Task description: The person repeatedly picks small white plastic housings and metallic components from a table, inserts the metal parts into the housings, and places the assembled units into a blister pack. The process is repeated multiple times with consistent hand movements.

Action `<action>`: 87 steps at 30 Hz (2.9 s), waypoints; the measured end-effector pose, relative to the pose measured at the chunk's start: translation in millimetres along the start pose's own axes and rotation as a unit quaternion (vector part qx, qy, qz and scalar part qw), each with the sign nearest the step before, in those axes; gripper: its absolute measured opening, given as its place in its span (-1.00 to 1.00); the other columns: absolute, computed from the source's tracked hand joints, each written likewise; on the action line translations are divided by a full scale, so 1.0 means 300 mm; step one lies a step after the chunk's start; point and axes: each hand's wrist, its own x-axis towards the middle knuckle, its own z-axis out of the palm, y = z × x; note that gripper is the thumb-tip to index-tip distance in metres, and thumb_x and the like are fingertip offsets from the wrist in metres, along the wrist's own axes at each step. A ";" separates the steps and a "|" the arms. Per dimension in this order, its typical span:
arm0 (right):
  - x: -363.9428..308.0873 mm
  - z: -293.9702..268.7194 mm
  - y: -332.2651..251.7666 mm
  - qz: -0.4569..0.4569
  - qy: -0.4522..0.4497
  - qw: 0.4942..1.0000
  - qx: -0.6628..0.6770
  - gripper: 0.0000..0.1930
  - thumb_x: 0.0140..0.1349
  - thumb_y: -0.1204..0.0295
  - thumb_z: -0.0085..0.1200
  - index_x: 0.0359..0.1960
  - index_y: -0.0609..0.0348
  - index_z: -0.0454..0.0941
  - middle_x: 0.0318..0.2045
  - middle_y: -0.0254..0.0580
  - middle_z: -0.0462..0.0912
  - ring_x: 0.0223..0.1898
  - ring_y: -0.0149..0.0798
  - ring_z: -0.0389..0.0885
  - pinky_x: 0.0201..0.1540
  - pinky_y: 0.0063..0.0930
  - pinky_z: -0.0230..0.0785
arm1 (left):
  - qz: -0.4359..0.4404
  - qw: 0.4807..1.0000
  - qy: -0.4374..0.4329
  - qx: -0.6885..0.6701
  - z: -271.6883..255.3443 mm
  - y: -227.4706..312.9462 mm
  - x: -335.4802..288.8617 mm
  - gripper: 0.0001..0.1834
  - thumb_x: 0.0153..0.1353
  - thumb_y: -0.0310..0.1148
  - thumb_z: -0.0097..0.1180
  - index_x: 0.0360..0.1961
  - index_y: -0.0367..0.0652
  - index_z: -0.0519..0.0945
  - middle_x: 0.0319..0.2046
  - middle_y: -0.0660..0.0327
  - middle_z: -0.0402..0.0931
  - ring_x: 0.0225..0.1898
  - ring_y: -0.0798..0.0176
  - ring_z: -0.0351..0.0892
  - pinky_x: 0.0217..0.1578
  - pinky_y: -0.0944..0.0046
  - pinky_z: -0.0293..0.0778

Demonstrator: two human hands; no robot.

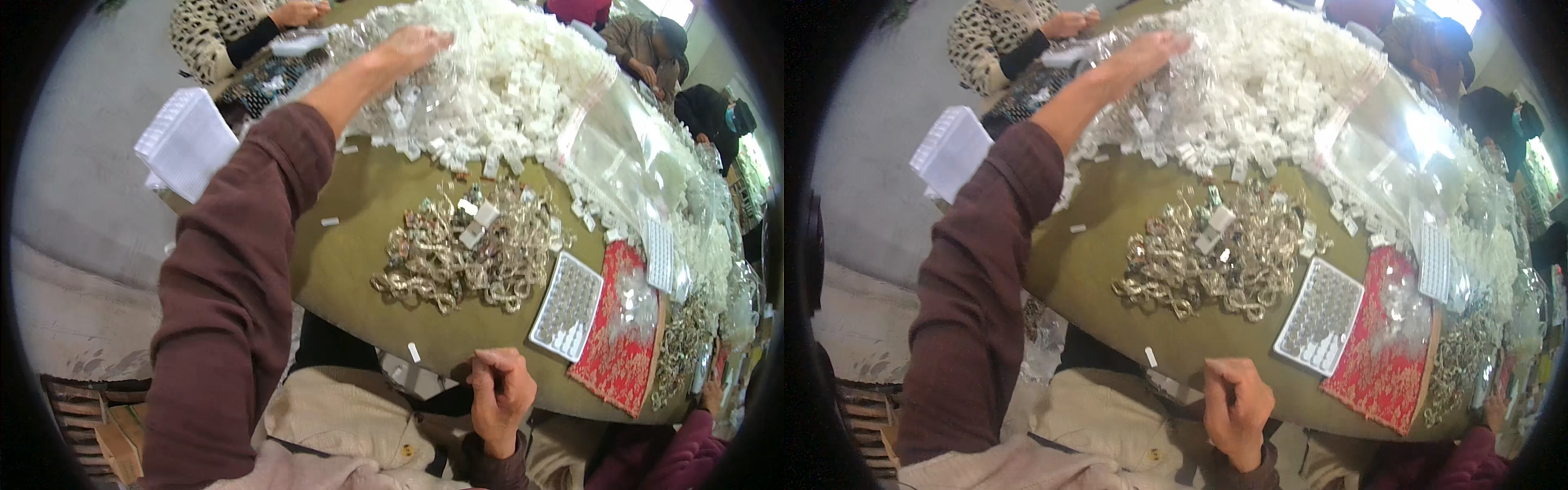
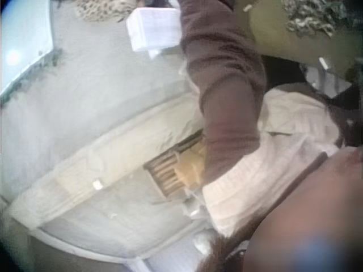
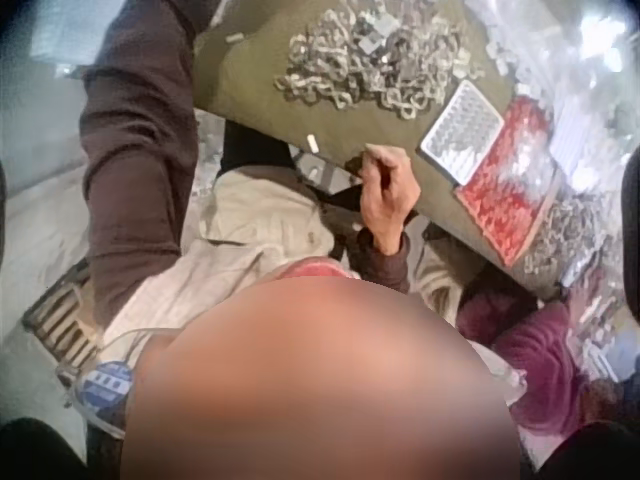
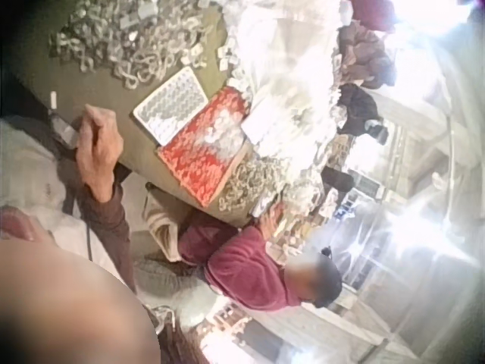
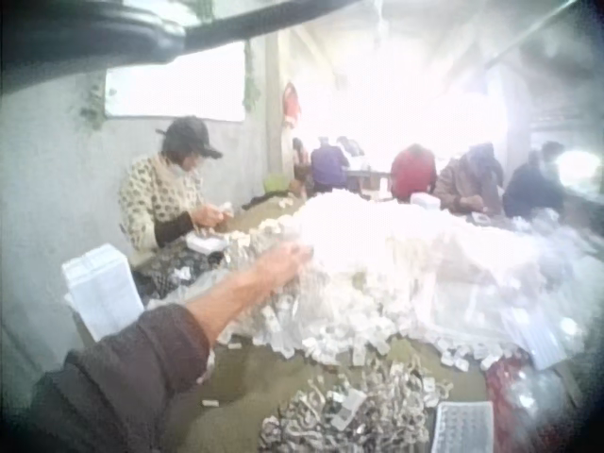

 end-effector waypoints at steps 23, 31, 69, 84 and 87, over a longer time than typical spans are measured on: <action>0.294 -0.263 -0.188 -0.024 -0.159 0.967 -0.198 -0.86 0.16 0.71 0.14 -0.24 0.33 0.57 -0.39 -0.09 0.60 -0.43 -0.20 0.61 -0.35 -0.47 0.42 | 0.341 0.913 -0.123 0.187 0.163 -0.034 -0.466 -0.88 0.20 -0.46 0.12 -0.24 -0.20 0.58 -0.32 0.08 0.61 -0.18 -0.03 0.61 -0.15 0.06 0.51; 0.319 -0.212 -0.149 -0.018 -0.107 0.989 -0.105 -0.83 0.16 0.73 0.13 -0.22 0.29 0.59 -0.37 -0.21 0.60 -0.41 -0.41 0.55 -0.35 -0.57 0.39 | 0.239 0.965 -0.010 0.104 0.028 0.076 -0.569 -0.85 0.26 -0.49 0.17 -0.15 -0.26 0.59 -0.32 0.21 0.64 -0.31 0.37 0.61 -0.24 0.36 0.53; 0.257 -0.067 -0.155 0.136 0.028 0.896 0.421 -0.74 0.39 0.52 -0.02 0.08 0.21 0.38 -0.34 -0.17 0.57 -0.56 -0.48 0.48 -0.63 -0.70 0.35 | 0.153 0.948 -0.215 -0.176 0.234 0.143 -0.902 -0.62 0.18 -0.46 0.20 0.05 -0.29 0.54 -0.32 0.12 0.61 -0.42 0.43 0.58 -0.38 0.39 0.53; 0.003 0.022 -0.076 0.152 0.093 0.906 0.384 -0.77 0.25 0.54 0.13 -0.14 0.18 0.35 -0.46 -0.04 0.57 -0.70 -0.41 0.40 -0.69 -0.62 0.25 | 0.160 0.892 0.041 0.420 -0.235 -0.190 -0.743 -0.70 0.23 -0.15 0.17 -0.25 -0.18 0.54 -0.32 0.10 0.57 -0.26 -0.03 0.61 -0.27 0.03 0.50; -0.009 0.044 -0.080 0.156 0.076 0.910 0.377 -0.78 0.25 0.55 0.13 -0.15 0.19 0.35 -0.46 -0.05 0.56 -0.68 -0.41 0.40 -0.68 -0.62 0.21 | 0.130 0.889 0.036 0.437 -0.251 -0.206 -0.759 -0.67 0.22 -0.11 0.16 -0.31 -0.20 0.52 -0.33 0.08 0.57 -0.28 -0.05 0.60 -0.29 0.00 0.49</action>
